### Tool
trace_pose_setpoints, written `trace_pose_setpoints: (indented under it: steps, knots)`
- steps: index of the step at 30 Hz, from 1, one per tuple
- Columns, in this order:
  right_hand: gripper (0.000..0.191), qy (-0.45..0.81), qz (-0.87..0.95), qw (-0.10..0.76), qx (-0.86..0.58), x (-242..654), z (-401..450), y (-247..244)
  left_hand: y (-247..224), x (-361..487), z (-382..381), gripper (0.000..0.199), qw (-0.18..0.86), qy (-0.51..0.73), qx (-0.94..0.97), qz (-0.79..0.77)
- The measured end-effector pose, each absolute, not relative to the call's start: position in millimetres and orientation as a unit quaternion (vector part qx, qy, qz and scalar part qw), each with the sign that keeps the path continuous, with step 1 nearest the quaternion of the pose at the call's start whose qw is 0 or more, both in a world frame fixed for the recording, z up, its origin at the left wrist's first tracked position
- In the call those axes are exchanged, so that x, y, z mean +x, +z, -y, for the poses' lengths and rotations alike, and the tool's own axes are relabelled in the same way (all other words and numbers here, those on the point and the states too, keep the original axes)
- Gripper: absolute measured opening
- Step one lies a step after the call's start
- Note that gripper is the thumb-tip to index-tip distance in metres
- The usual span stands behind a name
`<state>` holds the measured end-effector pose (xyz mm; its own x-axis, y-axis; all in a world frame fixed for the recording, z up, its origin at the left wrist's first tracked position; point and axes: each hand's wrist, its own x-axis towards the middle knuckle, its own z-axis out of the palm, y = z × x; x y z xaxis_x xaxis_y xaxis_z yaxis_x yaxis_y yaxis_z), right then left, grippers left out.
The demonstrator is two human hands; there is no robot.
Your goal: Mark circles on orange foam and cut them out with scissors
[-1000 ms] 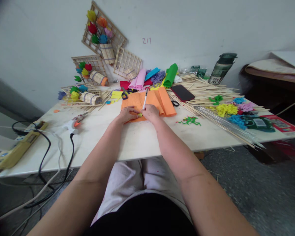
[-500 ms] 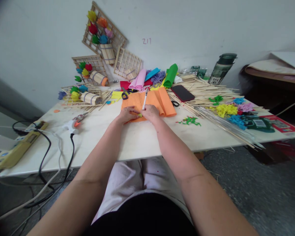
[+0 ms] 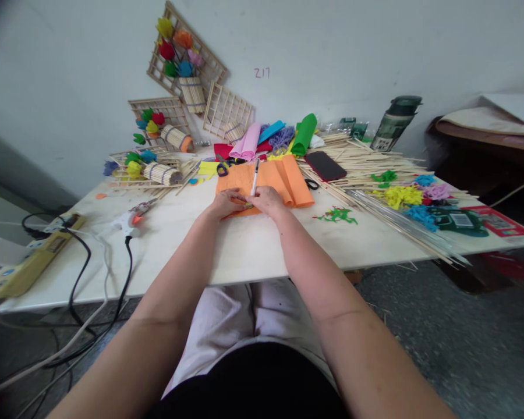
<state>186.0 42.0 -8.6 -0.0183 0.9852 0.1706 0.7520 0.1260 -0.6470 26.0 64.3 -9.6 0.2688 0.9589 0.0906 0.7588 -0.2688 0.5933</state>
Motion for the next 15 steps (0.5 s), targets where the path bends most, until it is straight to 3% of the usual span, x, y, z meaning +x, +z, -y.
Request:
trace_pose_setpoints:
  steps: [15]
  knots:
    - [0.023,0.197,0.698,0.306,-0.616,186.6,-43.4,-11.1,-14.8,24.4,-72.3,0.031,0.212,0.218,0.771,-0.56]
